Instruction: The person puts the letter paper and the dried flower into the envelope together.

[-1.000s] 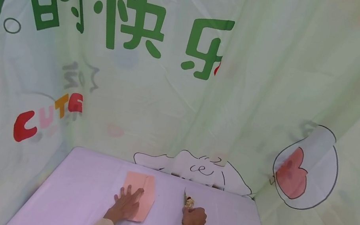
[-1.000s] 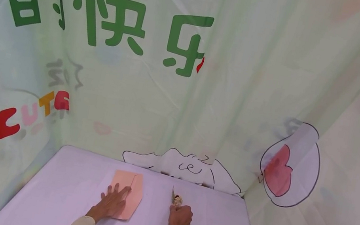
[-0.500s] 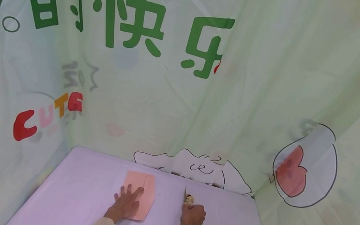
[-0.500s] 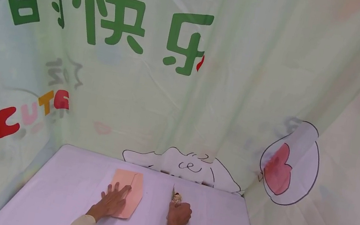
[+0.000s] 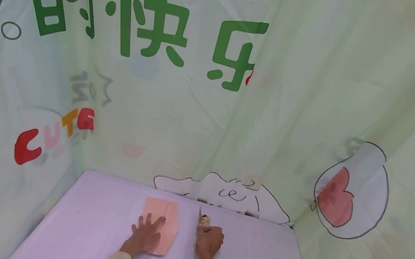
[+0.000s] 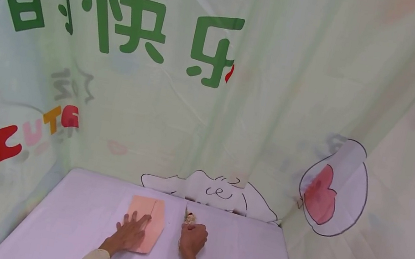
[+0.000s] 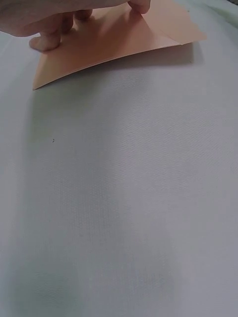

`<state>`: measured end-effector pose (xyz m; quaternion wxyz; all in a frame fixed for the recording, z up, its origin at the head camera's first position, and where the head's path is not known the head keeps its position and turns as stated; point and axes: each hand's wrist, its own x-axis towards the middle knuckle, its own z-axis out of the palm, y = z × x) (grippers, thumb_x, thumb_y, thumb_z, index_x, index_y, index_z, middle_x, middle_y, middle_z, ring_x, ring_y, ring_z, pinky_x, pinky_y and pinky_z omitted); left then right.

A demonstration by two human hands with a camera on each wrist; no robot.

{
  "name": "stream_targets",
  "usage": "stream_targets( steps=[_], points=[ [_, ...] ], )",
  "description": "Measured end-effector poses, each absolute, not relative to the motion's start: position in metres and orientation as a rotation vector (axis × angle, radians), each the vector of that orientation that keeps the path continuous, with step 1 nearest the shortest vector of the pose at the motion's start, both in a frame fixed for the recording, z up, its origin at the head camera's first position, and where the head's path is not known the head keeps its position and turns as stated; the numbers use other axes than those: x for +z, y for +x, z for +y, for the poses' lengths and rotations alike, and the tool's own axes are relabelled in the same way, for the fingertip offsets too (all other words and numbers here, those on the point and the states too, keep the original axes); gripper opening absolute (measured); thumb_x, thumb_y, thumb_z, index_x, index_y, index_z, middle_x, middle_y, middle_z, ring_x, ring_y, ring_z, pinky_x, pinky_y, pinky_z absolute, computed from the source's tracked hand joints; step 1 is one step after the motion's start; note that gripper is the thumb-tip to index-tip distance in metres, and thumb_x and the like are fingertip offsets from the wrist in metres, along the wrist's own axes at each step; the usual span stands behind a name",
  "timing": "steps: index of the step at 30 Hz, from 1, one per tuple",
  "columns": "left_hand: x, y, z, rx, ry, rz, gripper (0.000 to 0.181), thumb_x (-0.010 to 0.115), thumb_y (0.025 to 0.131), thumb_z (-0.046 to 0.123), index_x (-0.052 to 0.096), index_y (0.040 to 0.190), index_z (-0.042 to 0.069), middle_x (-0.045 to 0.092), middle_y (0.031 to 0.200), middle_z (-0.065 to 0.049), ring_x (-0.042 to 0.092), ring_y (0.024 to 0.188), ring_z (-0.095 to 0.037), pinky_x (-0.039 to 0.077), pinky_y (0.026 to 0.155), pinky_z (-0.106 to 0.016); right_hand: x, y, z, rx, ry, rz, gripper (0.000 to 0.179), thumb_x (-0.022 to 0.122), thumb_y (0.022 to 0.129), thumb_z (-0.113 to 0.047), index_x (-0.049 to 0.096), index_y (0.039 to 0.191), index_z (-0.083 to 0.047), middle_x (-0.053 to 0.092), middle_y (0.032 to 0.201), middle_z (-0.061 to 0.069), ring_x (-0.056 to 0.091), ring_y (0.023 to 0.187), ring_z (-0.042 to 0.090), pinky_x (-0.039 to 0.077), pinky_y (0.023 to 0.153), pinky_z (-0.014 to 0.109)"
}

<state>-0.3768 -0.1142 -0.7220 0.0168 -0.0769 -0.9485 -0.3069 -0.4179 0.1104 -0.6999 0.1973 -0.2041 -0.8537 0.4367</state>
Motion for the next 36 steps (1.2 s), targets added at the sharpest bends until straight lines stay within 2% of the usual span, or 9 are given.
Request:
stream_targets(
  steps=[6,13,21,26,32,36],
  points=[
    [-0.719,-0.377,-0.112,-0.967,-0.221,-2.986,0.048,0.053,0.106,0.020,0.046,0.153,0.022,0.034,0.164,-0.046,0.030,0.147,-0.078,0.025,0.108,-0.095,-0.702,-0.423,0.078,1.235,-0.506,-2.408,0.019,0.094,0.082,-0.011,0.078,0.075,-0.004,0.073,0.069,0.008,0.063,0.063,0.020,0.055,0.065,0.042],
    [-0.737,-0.384,-0.115,-0.935,-0.199,-2.946,0.047,0.058,0.103,0.022,0.049,0.149,0.026,0.040,0.161,-0.044,0.037,0.143,-0.074,0.032,0.105,-0.093,-0.703,-0.423,0.042,1.261,-0.449,-2.412,0.020,0.096,0.079,-0.009,0.077,0.073,-0.004,0.073,0.068,0.007,0.065,0.062,0.018,0.059,0.064,0.043],
    [-0.732,-0.384,-0.116,-1.008,-0.209,-2.954,0.050,0.054,0.105,0.024,0.048,0.155,0.022,0.037,0.162,-0.044,0.033,0.144,-0.076,0.028,0.106,-0.094,-0.699,-0.417,0.023,1.271,-0.414,-2.485,0.020,0.095,0.083,-0.012,0.078,0.080,-0.002,0.074,0.072,0.008,0.065,0.065,0.018,0.061,0.066,0.040],
    [-0.722,-0.380,-0.114,-1.005,-0.187,-2.978,0.052,0.053,0.104,0.023,0.049,0.156,0.020,0.036,0.164,-0.043,0.033,0.146,-0.075,0.028,0.108,-0.093,-0.706,-0.413,0.018,1.277,-0.395,-2.518,0.021,0.094,0.084,-0.013,0.076,0.085,-0.002,0.069,0.076,0.007,0.061,0.070,0.018,0.056,0.065,0.036],
    [-0.719,-0.382,-0.116,-0.945,-0.179,-3.029,0.049,0.057,0.105,0.024,0.051,0.154,0.024,0.038,0.165,-0.040,0.036,0.148,-0.071,0.031,0.109,-0.090,-0.721,-0.412,0.015,1.226,-0.325,-2.551,0.023,0.095,0.082,-0.010,0.073,0.077,-0.004,0.067,0.071,0.005,0.059,0.065,0.018,0.051,0.061,0.034],
    [-0.721,-0.383,-0.118,-0.921,-0.201,-3.023,0.047,0.056,0.106,0.025,0.050,0.153,0.025,0.039,0.164,-0.041,0.037,0.147,-0.071,0.033,0.109,-0.089,-0.725,-0.414,0.012,1.187,-0.312,-2.571,0.027,0.095,0.082,-0.010,0.070,0.072,-0.005,0.064,0.066,0.004,0.057,0.062,0.017,0.047,0.059,0.033]
  ],
)
